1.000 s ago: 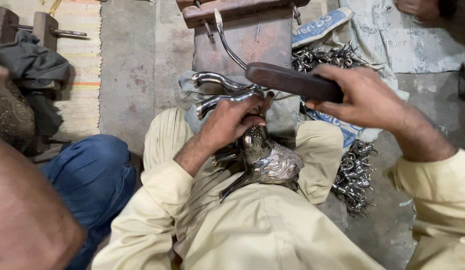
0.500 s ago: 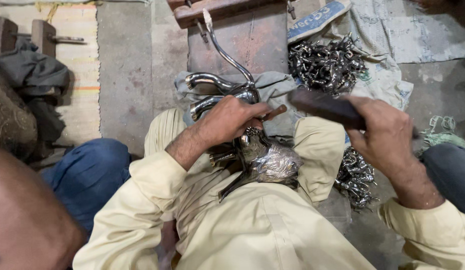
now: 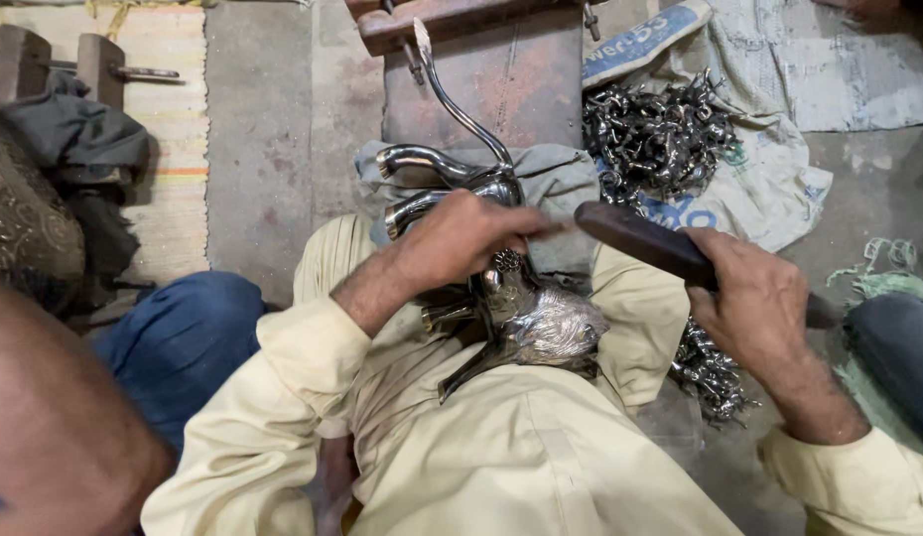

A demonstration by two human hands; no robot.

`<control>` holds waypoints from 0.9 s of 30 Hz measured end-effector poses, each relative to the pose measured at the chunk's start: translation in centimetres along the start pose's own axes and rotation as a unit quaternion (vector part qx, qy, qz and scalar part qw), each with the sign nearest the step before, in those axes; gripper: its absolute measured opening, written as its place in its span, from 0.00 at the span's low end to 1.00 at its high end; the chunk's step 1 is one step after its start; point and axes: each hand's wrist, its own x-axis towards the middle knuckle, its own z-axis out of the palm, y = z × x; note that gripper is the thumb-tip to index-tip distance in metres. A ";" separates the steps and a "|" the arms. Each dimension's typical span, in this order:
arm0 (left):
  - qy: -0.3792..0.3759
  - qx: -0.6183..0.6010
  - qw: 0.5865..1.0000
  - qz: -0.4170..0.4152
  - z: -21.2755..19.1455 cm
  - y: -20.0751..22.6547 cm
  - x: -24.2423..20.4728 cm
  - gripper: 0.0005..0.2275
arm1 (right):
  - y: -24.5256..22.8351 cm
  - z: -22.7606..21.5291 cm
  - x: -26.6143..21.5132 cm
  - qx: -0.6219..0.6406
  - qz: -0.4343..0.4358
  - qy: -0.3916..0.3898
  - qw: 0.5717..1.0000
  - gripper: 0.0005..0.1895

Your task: The person sits on the floor and uses a hammer and chisel to shape a silver-colored metal object resembling an animal. They repeatedly strike the chisel against the object's surface to refine its contours.

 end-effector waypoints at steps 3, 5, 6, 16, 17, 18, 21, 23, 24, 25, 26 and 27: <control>0.143 -0.043 0.982 -0.119 0.1 0.0 -1.3 0.13 | 1.0 -0.2 0.2 0.015 0.031 -0.060 0.998 0.27; 0.173 -0.091 0.968 -0.155 0.6 0.2 -2.6 0.14 | 1.2 0.0 0.4 0.080 0.170 -0.162 0.969 0.27; 0.190 -0.109 0.961 -0.170 0.7 0.1 -3.0 0.14 | 1.2 0.2 1.0 0.112 0.235 -0.206 0.943 0.27; 0.188 -0.031 0.973 -0.130 2.6 0.0 -3.5 0.15 | -1.9 -0.9 5.1 0.162 -0.012 0.003 0.987 0.23; 0.193 -0.025 0.974 -0.117 2.6 -0.1 -3.5 0.16 | -2.2 -1.3 5.4 0.166 -0.005 0.021 0.986 0.22; 0.199 -0.017 0.974 -0.105 2.6 -0.1 -3.5 0.16 | -2.5 -1.8 5.9 0.171 0.001 0.039 0.985 0.20; 0.162 -0.002 0.978 -0.133 2.5 0.1 -3.2 0.15 | -2.7 -3.9 7.3 0.026 -0.116 0.036 0.992 0.28; 0.136 0.008 0.984 -0.114 2.2 0.1 -2.7 0.15 | -2.5 -5.6 7.9 -0.012 -0.126 0.031 0.991 0.28; 0.126 0.012 0.986 -0.107 2.1 0.1 -2.5 0.15 | -2.6 -6.1 8.0 -0.032 -0.134 0.026 0.990 0.28; 0.121 0.008 0.989 -0.086 2.0 0.0 -2.3 0.15 | -2.7 -6.4 7.8 -0.076 -0.130 0.004 0.989 0.29; 0.118 0.006 0.991 -0.069 1.9 -0.1 -2.2 0.16 | -2.8 -6.6 7.8 -0.118 -0.130 -0.018 0.984 0.30; 0.116 0.005 0.992 -0.052 1.8 -0.2 -2.1 0.16 | -2.8 -6.6 7.8 -0.160 -0.130 -0.040 0.978 0.31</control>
